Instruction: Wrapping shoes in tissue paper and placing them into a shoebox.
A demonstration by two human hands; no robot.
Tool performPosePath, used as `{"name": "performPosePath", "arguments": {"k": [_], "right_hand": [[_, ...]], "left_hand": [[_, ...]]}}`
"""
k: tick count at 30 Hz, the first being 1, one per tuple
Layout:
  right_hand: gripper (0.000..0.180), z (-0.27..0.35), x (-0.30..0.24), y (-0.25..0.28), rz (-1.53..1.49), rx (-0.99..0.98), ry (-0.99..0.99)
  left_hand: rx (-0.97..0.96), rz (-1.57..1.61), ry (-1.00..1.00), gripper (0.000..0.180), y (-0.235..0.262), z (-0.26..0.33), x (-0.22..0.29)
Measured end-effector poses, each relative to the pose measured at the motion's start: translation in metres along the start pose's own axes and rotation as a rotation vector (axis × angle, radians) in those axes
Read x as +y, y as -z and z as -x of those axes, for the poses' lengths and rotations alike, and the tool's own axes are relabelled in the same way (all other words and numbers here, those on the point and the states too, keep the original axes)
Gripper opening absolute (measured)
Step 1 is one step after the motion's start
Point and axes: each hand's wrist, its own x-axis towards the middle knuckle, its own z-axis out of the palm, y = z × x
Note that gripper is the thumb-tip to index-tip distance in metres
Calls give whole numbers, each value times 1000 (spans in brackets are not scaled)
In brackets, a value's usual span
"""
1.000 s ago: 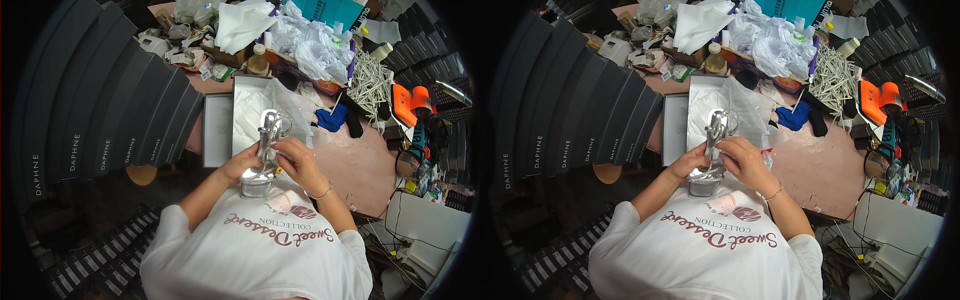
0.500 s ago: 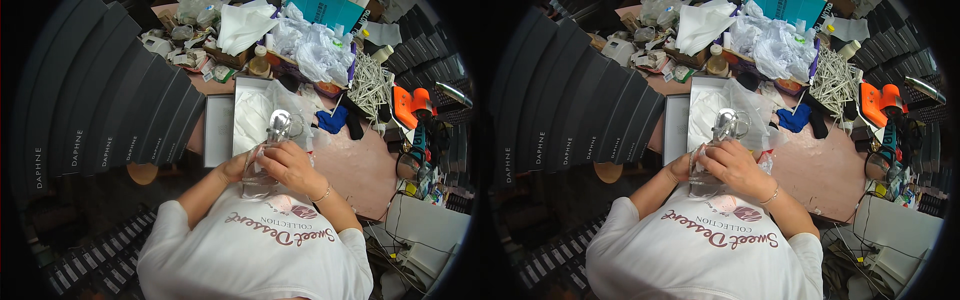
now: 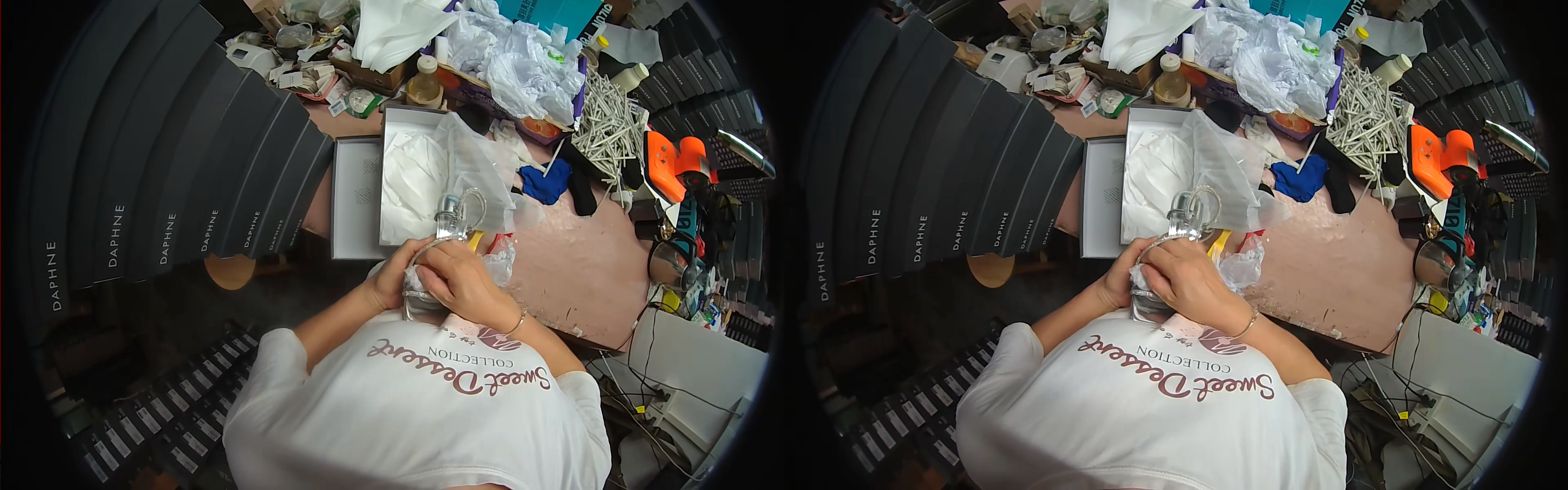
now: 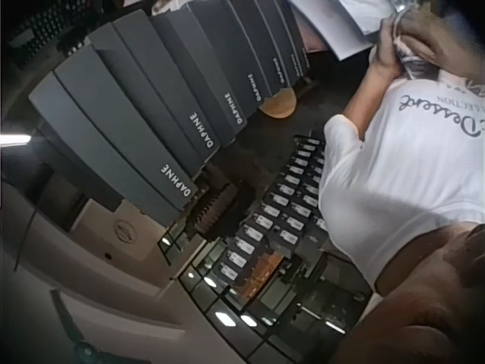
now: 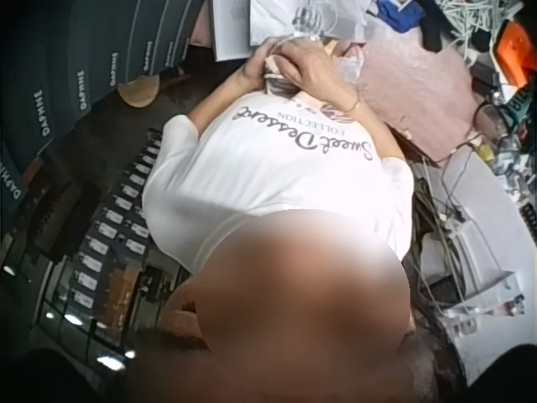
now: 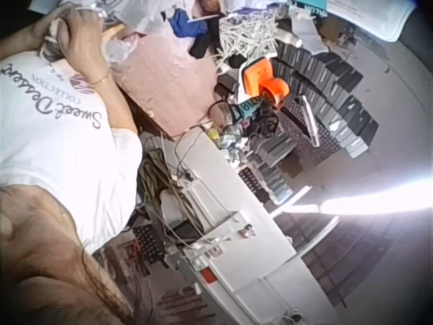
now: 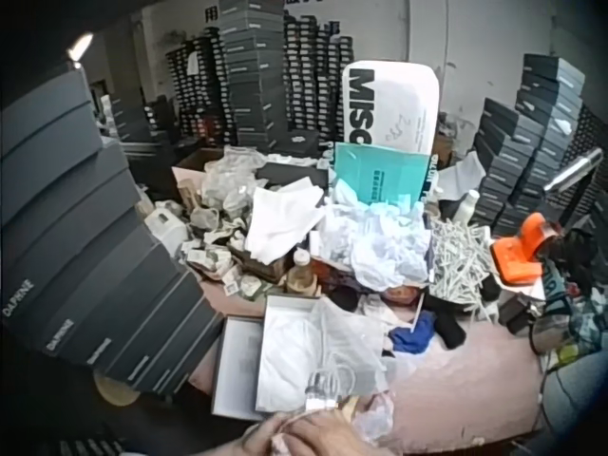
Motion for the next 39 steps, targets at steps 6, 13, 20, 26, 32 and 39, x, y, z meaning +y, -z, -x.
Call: {"name": "performPosePath", "arguments": {"k": [6,13,20,26,32,39], "right_hand": [[23,7,-6,-6,105,374,64],[51,20,-6,12,229,-19,176],[54,22,-19,1,402,59,87],[50,24,-10,3,404,-78,122],[51,18,-8,-2,425,0,120],[50,14,6,-1,226,-20,162]], "left_hand": [[26,3,-47,42,-10,-2,2],[19,113,-42,51,-6,1,-5],[31,-3,-181,65,-27,-1,6],[45,59,-159,67,-17,-6,-3],[181,-7,-229,65,-12,-11,-1],[193,16,-283,64,-9,-12,-2]]}}
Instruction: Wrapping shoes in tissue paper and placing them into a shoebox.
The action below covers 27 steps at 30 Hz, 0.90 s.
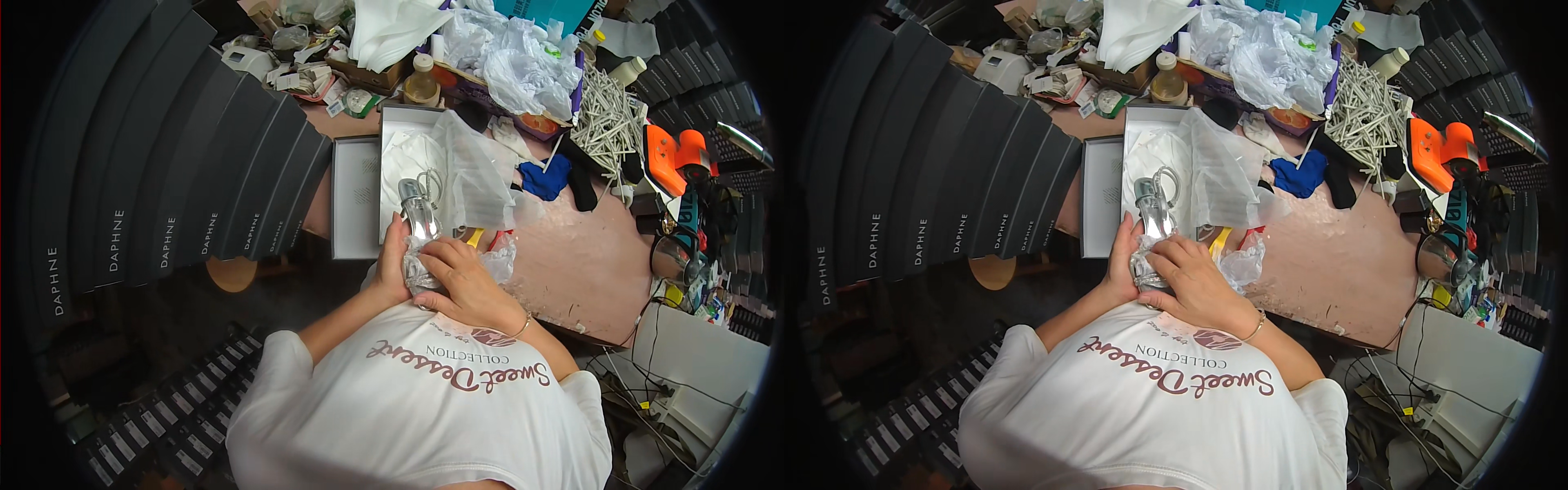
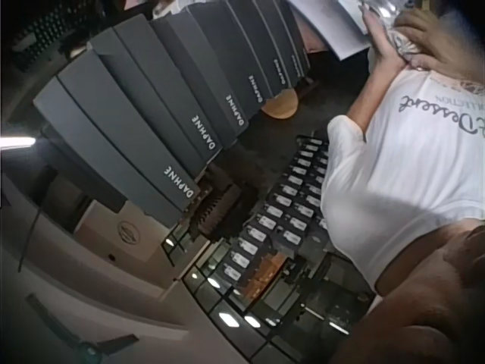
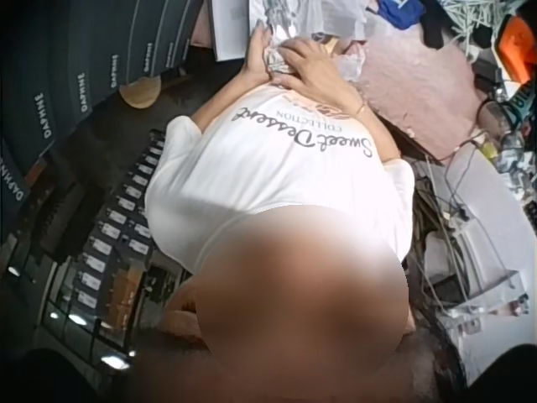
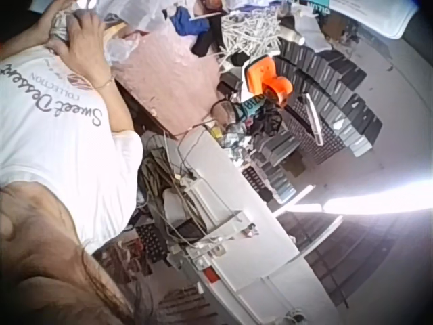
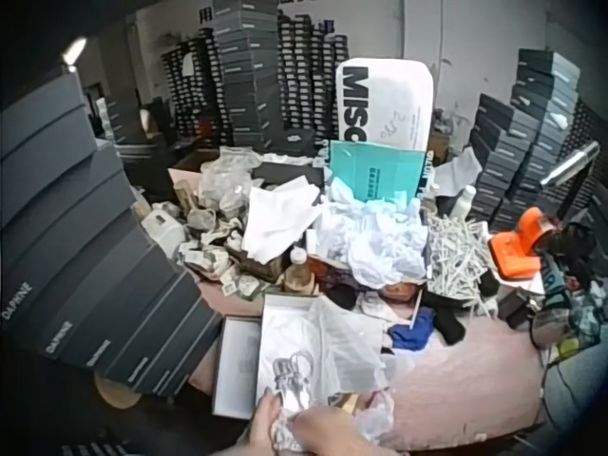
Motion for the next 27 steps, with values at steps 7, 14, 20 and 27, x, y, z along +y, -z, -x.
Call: {"name": "performPosePath", "arguments": {"k": [7,14,20,27], "right_hand": [[47,-9,11,1,-20,-234,-74],[52,-20,16,5,-154,-161,62],[51,-29,17,-7,-175,-161,280],[51,-25,21,-26,-268,-387,194]], "left_hand": [[-20,-125,-48,61,-7,-3,-3],[12,46,20,68,3,-6,-1],[85,148,12,66,8,9,0],[203,145,44,64,20,26,-16]]}}
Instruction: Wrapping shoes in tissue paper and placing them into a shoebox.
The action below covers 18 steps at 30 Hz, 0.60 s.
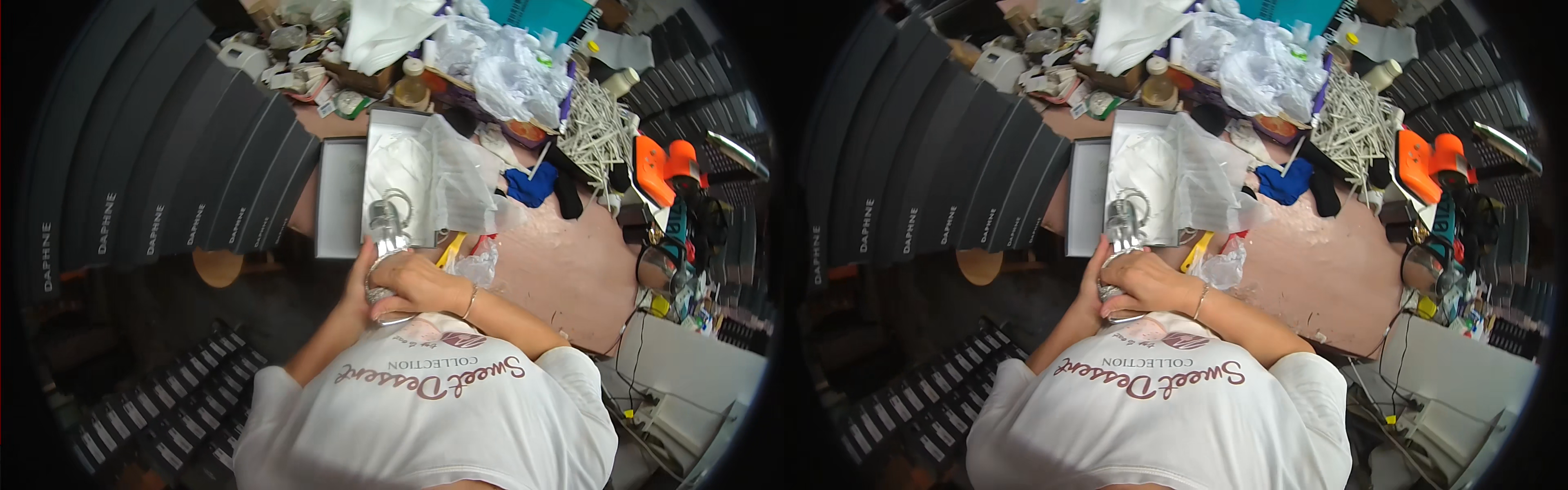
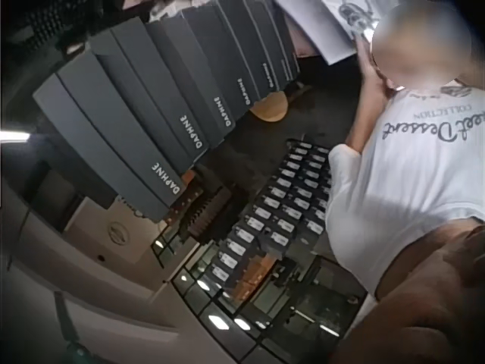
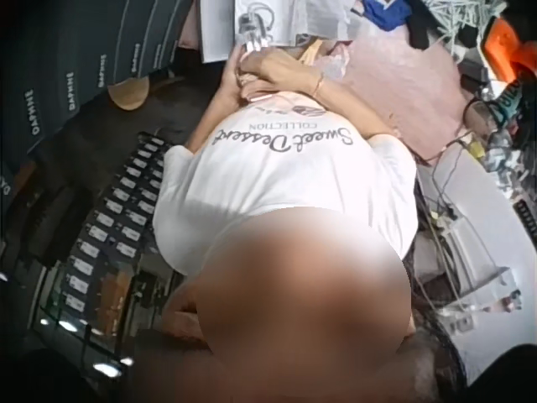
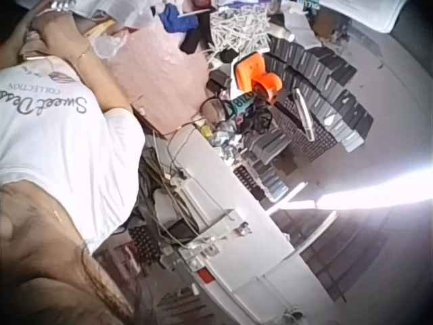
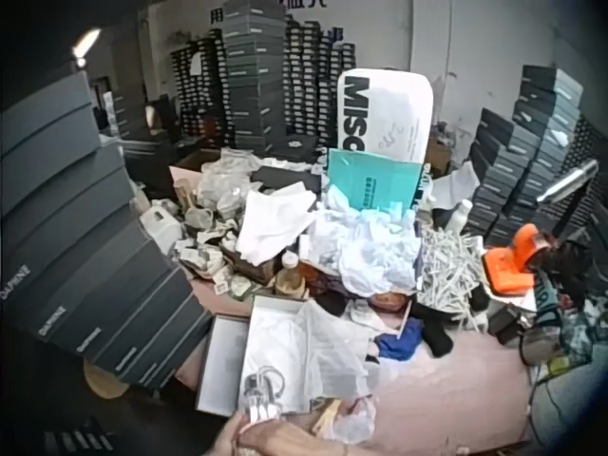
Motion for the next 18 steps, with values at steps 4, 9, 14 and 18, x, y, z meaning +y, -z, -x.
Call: {"name": "performPosePath", "arguments": {"k": [4,9,14,18], "right_hand": [[59,54,-5,18,-198,473,-48],[63,205,90,-23,-54,1015,-1042],[73,205,98,-123,-299,854,-931],[52,195,112,-141,127,627,-1055]], "left_hand": [[24,-52,-204,50,11,-17,49],[226,-602,-584,47,64,-75,119],[148,-1218,-1077,40,27,-60,86],[-246,-1480,-417,31,2,-53,9]]}}
